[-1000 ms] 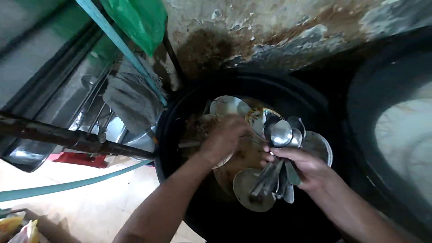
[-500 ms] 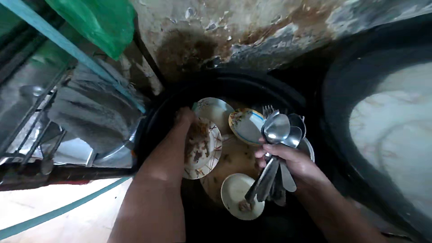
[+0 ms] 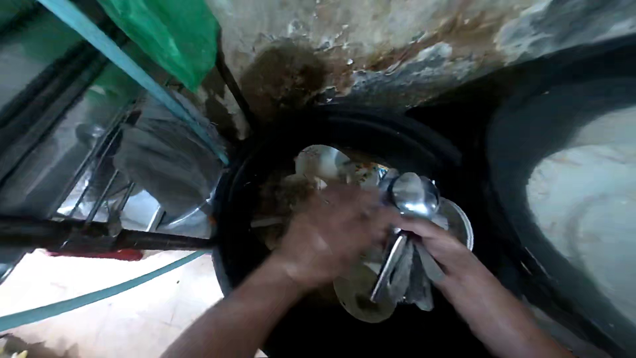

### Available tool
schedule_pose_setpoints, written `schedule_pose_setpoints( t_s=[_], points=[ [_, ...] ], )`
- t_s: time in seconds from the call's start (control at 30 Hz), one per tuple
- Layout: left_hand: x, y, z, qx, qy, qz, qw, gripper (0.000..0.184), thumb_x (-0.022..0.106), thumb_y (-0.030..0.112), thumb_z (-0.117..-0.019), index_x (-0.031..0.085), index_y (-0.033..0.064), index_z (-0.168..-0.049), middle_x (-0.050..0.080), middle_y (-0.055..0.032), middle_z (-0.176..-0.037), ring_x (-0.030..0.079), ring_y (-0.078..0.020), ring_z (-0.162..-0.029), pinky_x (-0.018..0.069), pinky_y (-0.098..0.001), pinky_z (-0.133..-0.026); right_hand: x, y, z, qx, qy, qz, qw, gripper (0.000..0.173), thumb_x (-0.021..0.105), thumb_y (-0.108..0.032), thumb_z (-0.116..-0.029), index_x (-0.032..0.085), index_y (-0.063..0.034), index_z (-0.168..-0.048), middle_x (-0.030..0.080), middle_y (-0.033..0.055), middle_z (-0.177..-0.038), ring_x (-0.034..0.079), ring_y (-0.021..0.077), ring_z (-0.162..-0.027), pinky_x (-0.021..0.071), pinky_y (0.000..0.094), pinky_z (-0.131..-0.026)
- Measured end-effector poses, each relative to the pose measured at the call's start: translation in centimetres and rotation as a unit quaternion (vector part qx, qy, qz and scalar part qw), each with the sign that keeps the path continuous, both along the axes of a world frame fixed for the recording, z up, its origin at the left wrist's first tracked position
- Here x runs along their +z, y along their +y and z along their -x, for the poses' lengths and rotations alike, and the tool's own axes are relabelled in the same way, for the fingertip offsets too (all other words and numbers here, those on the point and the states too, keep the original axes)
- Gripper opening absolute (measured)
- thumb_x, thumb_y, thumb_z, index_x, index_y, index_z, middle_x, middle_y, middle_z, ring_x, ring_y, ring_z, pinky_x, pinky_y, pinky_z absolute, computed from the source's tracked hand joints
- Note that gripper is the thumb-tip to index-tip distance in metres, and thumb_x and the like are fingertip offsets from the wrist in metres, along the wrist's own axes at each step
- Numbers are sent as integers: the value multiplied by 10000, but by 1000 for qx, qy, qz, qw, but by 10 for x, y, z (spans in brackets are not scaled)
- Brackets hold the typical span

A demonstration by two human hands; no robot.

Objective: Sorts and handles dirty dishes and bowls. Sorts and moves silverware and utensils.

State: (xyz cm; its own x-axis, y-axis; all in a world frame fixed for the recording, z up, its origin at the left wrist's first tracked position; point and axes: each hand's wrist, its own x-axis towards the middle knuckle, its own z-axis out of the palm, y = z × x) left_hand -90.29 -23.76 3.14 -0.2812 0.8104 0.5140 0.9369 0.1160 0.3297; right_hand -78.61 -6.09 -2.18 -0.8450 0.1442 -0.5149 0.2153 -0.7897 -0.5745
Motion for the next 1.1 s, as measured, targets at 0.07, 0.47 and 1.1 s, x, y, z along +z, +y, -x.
schedule_pose_setpoints(
  t_s=[0.07, 0.47, 1.1],
  points=[
    [-29, 7, -30, -95, 24, -7, 995, 241, 669, 124, -971, 754, 175, -1190, 708, -77, -1259, 632, -257, -1232, 460, -480, -1118, -8, 1, -3, -18, 27, -10, 999, 174, 565, -172, -924, 716, -108, -982, 732, 42, -834, 707, 64, -718, 606, 226, -617],
    [-56, -5, 52, 55, -145, 246, 957, 540, 644, -39, -938, 560, 81, -1458, 517, -122, -1525, 465, -305, -1430, 392, -504, -1175, -29, 8, 0, -64, 91, -1, 994, 308, 722, -160, -834, 687, -131, -1138, 666, 42, -791, 664, 127, -636, 615, 308, -629],
    [-26, -8, 143, 266, -310, 401, 820, 355, 529, 134, -1053, 614, 70, -1392, 610, -195, -1389, 589, -363, -1284, 458, -581, -1080, -23, 7, -2, -60, 52, 4, 997, 273, 636, -109, -857, 660, -98, -1129, 703, 95, -821, 691, 170, -645, 616, 328, -607]
  ],
)
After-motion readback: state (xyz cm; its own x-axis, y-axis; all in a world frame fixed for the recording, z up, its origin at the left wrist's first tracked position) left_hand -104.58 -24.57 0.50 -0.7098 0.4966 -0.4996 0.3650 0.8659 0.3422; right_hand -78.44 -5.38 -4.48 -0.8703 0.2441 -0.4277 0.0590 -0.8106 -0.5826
